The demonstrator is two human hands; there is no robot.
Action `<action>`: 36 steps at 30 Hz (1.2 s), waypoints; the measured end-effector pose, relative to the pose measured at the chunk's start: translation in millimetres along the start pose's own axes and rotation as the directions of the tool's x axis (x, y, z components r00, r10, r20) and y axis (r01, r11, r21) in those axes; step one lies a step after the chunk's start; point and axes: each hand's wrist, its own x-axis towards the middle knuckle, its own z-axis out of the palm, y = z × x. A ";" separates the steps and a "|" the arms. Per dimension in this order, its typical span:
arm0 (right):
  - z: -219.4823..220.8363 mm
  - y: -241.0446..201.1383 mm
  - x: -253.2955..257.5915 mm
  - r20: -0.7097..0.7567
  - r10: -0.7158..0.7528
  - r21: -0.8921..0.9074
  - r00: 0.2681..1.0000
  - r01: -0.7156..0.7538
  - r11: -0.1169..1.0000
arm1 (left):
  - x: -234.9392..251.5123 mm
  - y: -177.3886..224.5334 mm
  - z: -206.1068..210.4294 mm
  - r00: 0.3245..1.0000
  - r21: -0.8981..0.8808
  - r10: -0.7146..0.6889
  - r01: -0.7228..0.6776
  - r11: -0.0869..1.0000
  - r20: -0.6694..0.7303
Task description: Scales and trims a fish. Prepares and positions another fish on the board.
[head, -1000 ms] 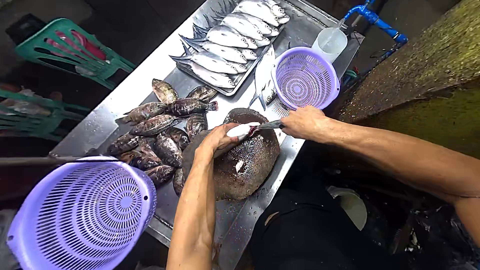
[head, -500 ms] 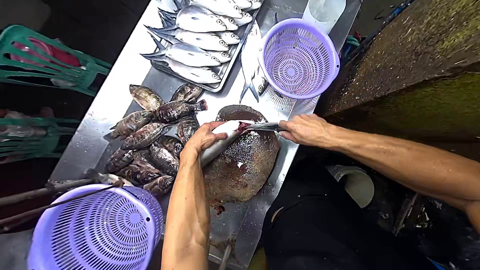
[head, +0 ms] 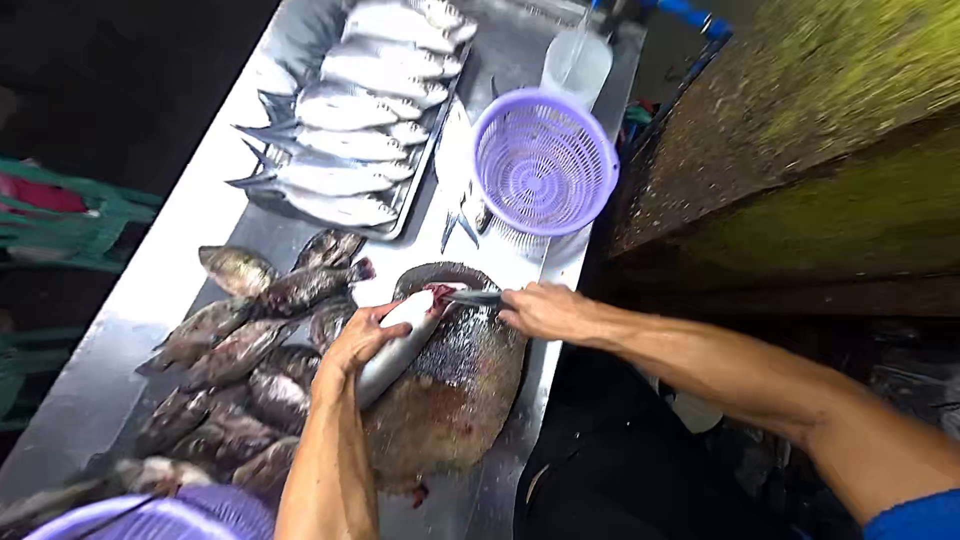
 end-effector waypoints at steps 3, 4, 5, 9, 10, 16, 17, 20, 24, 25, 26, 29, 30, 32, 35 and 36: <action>5.3 9.4 5.6 0.046 0.039 0.232 0.998 -0.049 0.971 | -3.6 15.5 -0.6 0.999 0.006 -0.028 0.028 1.000 -0.021; 5.0 10.7 8.3 0.066 0.055 0.318 0.996 -0.074 0.945 | -6.7 21.2 0.2 0.999 0.010 -0.047 0.047 0.999 -0.021; 6.8 11.6 10.5 0.081 0.072 0.405 0.994 -0.099 0.909 | -10.9 24.5 3.4 0.997 0.011 -0.068 0.069 0.998 -0.020; 12.0 14.5 15.9 0.209 0.140 0.667 0.968 -0.246 0.703 | -31.5 27.1 33.3 0.985 -0.017 -0.123 0.122 0.992 -0.121; 12.8 15.1 14.6 0.236 0.140 0.687 0.962 -0.267 0.676 | -37.2 24.6 42.3 0.980 -0.004 -0.124 0.125 0.992 -0.153; -3.4 -21.6 -2.8 0.104 0.083 0.022 0.991 -0.086 0.996 | -73.7 25.1 80.5 0.958 -0.018 -0.182 0.183 0.983 -0.223; -3.5 -28.1 -6.9 0.087 0.074 -0.067 0.993 -0.068 0.995 | -76.8 29.3 83.9 0.954 -0.017 -0.191 0.192 0.981 -0.229; -15.8 -30.1 -10.5 0.090 0.033 -0.134 0.995 -0.021 0.991 | -79.7 43.0 92.2 0.937 0.002 -0.209 0.218 0.976 -0.279; -32.7 -28.9 -20.6 0.112 0.022 -0.206 0.993 0.002 0.978 | -82.2 55.0 106.5 0.906 -0.002 -0.238 0.254 0.967 -0.351; -32.4 -30.7 -22.9 0.113 0.024 -0.241 0.993 0.004 0.971 | -83.0 55.8 109.3 0.898 0.004 -0.243 0.263 0.965 -0.367; -31.5 -32.8 -23.3 0.110 0.028 -0.269 0.993 0.003 0.963 | -83.4 56.4 110.9 0.894 0.014 -0.241 0.266 0.964 -0.377; -27.2 -34.9 -7.2 0.091 0.044 -0.293 0.995 -0.015 0.956 | -84.4 61.1 116.3 0.888 0.043 -0.208 0.247 0.968 -0.410; -28.8 -36.6 -0.7 0.093 0.046 -0.283 0.995 -0.018 0.959 | -84.6 63.1 118.8 0.881 0.044 -0.201 0.243 0.969 -0.428; -34.8 -40.1 9.1 0.127 0.055 -0.272 0.990 -0.018 0.962 | -83.9 65.0 121.2 0.870 0.027 -0.214 0.251 0.968 -0.444; -32.1 -36.7 20.7 0.184 0.056 -0.255 0.981 -0.008 0.967 | -84.4 62.6 123.0 0.874 -0.022 -0.258 0.274 0.962 -0.412; -28.2 -34.1 24.4 0.175 0.052 -0.252 0.983 -0.006 0.968 | -83.2 62.5 122.2 0.878 -0.022 -0.253 0.267 0.963 -0.406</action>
